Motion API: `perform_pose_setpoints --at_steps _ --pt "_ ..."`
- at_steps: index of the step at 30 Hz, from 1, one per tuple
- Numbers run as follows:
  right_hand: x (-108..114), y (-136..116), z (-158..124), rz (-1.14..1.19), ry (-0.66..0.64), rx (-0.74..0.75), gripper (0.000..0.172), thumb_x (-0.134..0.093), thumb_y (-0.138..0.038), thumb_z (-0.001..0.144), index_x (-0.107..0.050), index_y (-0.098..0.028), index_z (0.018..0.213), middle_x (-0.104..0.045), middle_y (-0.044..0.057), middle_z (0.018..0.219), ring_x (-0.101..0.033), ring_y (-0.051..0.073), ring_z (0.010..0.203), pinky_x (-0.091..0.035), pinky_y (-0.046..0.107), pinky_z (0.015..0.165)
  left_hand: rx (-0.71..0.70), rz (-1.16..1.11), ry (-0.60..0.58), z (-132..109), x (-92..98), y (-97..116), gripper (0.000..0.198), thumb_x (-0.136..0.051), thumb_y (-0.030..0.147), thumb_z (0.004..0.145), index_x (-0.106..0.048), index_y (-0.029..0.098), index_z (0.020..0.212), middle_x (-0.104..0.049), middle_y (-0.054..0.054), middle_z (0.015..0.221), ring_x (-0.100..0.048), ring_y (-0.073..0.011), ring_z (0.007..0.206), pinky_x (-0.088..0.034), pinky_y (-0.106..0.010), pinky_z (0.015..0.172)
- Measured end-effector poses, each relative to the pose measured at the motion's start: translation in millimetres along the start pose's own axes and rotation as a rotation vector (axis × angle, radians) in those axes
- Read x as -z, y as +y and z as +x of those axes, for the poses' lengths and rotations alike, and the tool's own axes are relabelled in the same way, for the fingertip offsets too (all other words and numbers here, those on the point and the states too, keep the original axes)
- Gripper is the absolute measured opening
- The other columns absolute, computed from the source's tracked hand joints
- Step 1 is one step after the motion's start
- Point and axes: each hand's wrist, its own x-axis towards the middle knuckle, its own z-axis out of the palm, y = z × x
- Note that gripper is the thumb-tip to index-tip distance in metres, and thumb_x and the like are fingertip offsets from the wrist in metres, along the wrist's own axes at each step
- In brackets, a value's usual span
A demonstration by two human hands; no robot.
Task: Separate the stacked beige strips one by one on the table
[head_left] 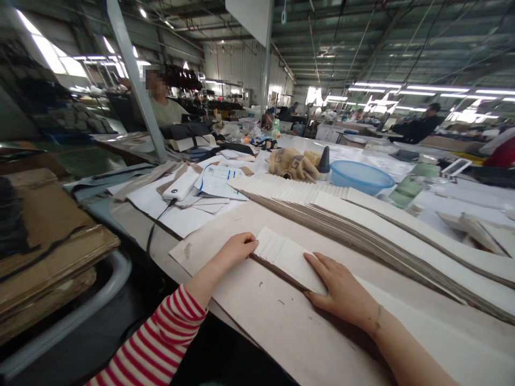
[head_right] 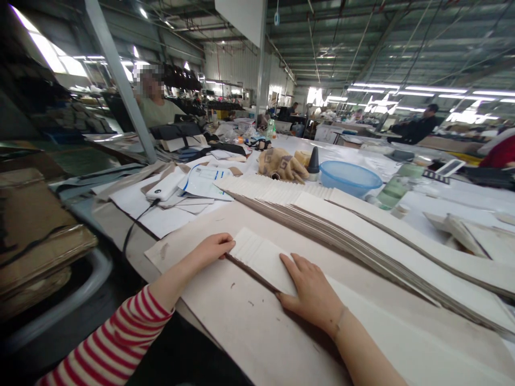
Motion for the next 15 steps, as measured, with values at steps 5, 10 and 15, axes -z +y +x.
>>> perform_pose_setpoints --at_steps 5,10,15 --pt "1.2 4.8 -8.1 0.012 0.007 -0.006 0.071 -0.052 -0.041 0.07 -0.031 -0.017 0.133 -0.039 0.013 0.132 -0.038 0.027 0.118 -0.03 0.039 0.098 -0.077 0.108 0.016 -4.0 -0.8 5.9 0.018 -0.052 0.032 0.07 -0.055 0.018 0.06 -0.051 0.003 0.056 -0.048 -0.0123 0.057 -0.034 -0.022 0.053" --pt "1.5 4.6 -9.4 -0.003 -0.002 -0.022 0.071 -0.052 -0.041 0.07 -0.031 -0.017 0.134 -0.038 0.013 0.132 -0.038 0.026 0.118 -0.03 0.038 0.098 -0.09 0.184 0.145 -3.5 -6.1 0.0 0.022 -0.058 0.03 0.068 -0.058 0.018 0.086 -0.056 -0.001 0.077 -0.053 -0.0147 0.067 -0.038 -0.025 0.061" --pt "1.8 4.0 -9.8 0.005 -0.005 -0.03 0.071 -0.052 -0.04 0.07 -0.03 -0.018 0.134 -0.038 0.013 0.132 -0.037 0.027 0.118 -0.029 0.04 0.098 -0.124 0.217 0.208 -5.6 -9.5 -4.0 0.025 -0.057 0.03 0.07 -0.059 0.016 0.091 -0.053 -0.005 0.093 -0.054 -0.0174 0.078 -0.041 -0.027 0.073"
